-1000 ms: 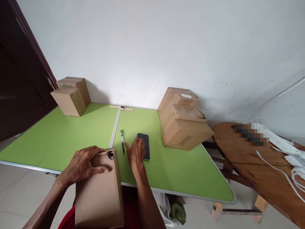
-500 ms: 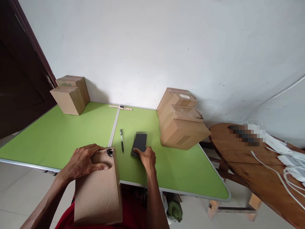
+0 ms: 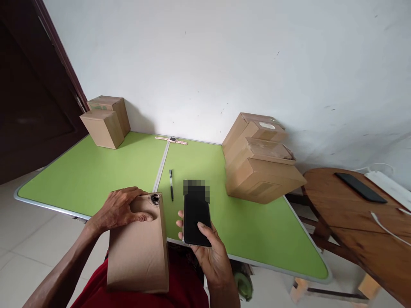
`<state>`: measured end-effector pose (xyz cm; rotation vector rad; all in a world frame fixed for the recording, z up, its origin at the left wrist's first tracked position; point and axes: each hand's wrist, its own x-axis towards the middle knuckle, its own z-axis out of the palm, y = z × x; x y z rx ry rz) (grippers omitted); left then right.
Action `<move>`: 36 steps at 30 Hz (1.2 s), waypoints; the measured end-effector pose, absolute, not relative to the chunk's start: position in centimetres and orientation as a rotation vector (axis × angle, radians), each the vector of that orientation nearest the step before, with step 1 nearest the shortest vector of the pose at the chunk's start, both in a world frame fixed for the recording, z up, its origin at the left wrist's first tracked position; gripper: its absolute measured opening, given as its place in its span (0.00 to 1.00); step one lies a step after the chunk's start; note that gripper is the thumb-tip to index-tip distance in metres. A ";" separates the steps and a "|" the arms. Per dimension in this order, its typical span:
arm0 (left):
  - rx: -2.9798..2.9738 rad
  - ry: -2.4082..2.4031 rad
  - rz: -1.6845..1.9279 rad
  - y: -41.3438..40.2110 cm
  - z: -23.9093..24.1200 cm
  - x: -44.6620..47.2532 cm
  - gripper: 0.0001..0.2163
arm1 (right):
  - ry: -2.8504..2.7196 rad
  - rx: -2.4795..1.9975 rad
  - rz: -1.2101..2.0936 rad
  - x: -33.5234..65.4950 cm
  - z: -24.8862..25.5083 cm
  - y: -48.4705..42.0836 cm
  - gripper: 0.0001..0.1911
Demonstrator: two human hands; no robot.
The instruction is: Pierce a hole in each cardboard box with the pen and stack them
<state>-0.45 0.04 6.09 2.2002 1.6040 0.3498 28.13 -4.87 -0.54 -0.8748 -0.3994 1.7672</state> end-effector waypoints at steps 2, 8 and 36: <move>2.192 1.607 0.339 0.1 6.1 -0.5 0.25 | -0.392 -0.752 1.865 26.7 1.4 -5.3 0.28; 2.215 1.621 0.327 0.0 6.1 -0.5 0.22 | -0.406 -0.549 1.991 21.8 5.3 -5.9 0.36; 2.240 1.657 0.322 0.1 5.9 -0.3 0.18 | -0.268 -0.625 2.037 19.7 2.5 -7.6 0.34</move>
